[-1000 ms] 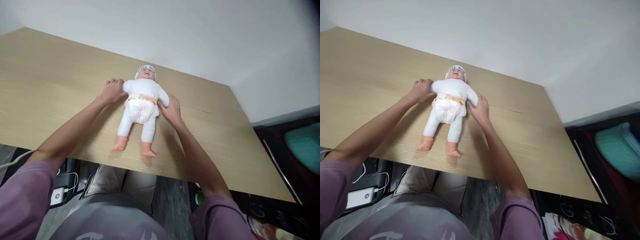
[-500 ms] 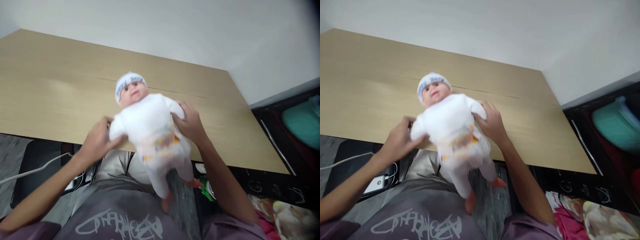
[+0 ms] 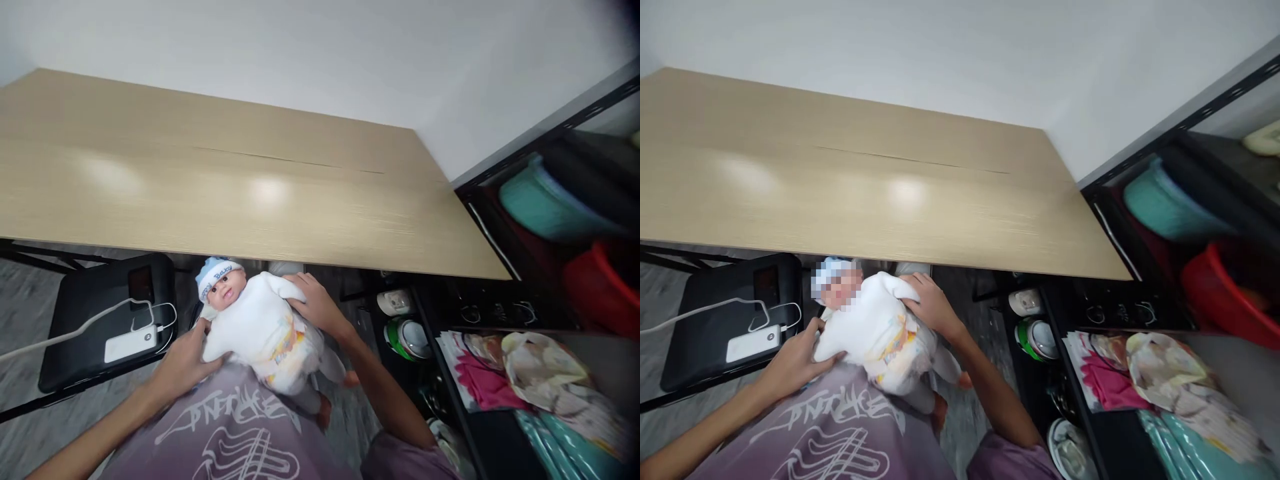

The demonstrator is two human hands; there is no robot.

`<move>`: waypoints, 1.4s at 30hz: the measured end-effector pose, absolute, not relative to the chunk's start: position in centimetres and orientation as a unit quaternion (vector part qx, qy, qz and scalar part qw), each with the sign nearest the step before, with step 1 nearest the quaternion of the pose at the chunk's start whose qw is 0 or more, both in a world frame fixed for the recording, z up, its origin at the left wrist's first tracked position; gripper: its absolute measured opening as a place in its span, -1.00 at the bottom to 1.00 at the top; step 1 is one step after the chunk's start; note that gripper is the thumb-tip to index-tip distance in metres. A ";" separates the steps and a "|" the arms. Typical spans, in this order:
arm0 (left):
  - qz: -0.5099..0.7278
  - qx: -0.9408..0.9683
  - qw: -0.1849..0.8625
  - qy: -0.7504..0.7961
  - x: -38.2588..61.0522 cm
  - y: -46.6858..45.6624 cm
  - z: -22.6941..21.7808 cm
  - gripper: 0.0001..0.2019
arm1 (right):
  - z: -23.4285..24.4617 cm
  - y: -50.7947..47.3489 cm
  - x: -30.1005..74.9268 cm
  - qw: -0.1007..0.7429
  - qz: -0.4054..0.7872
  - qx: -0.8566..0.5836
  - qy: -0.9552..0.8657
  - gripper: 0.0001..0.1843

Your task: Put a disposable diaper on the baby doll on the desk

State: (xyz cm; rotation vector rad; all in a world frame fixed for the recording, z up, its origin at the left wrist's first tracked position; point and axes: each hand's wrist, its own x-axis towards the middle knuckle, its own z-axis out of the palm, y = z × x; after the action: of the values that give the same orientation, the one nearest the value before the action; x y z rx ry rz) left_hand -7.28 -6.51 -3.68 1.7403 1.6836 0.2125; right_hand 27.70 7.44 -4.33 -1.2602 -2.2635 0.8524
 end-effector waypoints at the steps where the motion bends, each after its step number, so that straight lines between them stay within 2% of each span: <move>1: 0.072 0.675 0.351 0.645 -7.4 -6.2 -3.8 -0.51 | -5.7 8.0 27.4 0.209 0.311 -0.452 -0.809 -0.58; 5: 0.028 0.715 0.325 0.619 -7.8 -5.4 -4.7 -0.39 | -10.8 8.4 27.1 0.234 0.329 -0.483 -0.777 -0.59; 9: 0.042 0.778 0.184 0.600 -7.0 -4.8 -4.1 -0.28 | -13.8 6.0 28.8 0.313 0.356 -0.529 -0.704 -0.66; 11: 0.078 0.799 0.153 0.576 -5.5 -3.9 -3.0 -0.26 | -14.3 4.4 30.1 0.323 0.401 -0.539 -0.667 -0.66; 14: 0.133 0.839 0.229 0.475 -2.1 -1.4 -1.5 -0.31 | -14.4 2.3 31.6 0.304 0.477 -0.531 -0.631 -0.61; 17: 0.129 0.877 0.308 0.347 1.5 1.6 -1.6 -0.49 | -14.3 1.2 31.9 0.304 0.488 -0.533 -0.621 -0.64; 20: 0.094 0.911 0.291 0.278 3.8 3.8 -3.5 -0.66 | -14.6 1.3 31.6 0.316 0.464 -0.547 -0.621 -0.66; 25: 0.097 0.913 0.302 0.258 4.7 4.6 -6.6 -0.79 | -16.6 3.0 31.5 0.343 0.419 -0.565 -0.622 -0.65; 29: 0.111 0.901 0.321 0.270 5.0 4.1 -6.3 -0.89 | -17.5 4.2 31.7 0.362 0.382 -0.597 -0.606 -0.57; 32: 0.115 0.897 0.337 0.262 4.2 3.7 -4.3 -0.86 | -15.8 4.1 30.8 0.355 0.381 -0.561 -0.644 -0.63; 34: 0.117 0.884 0.386 0.237 3.0 3.2 -2.9 -0.85 | -13.9 3.6 29.6 0.334 0.397 -0.494 -0.698 -0.68; 37: 0.088 0.856 0.477 0.180 0.9 2.3 -1.8 -0.95 | -11.0 2.5 27.9 0.302 0.407 -0.419 -0.754 -0.68; 40: 0.040 0.853 0.500 0.142 0.1 1.7 -2.1 -0.95 | -9.0 1.1 28.2 0.281 0.391 -0.433 -0.762 -0.70; 42: 0.030 0.864 0.484 0.138 0.7 1.9 -2.6 -0.96 | -8.0 -0.1 30.1 0.239 0.417 -0.462 -0.745 -0.62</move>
State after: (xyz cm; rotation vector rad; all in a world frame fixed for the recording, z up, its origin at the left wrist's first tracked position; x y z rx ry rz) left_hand 0.65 1.90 -2.58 2.1035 0.3357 0.0726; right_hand 30.05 -0.07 -7.97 -1.2657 -2.0401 1.1418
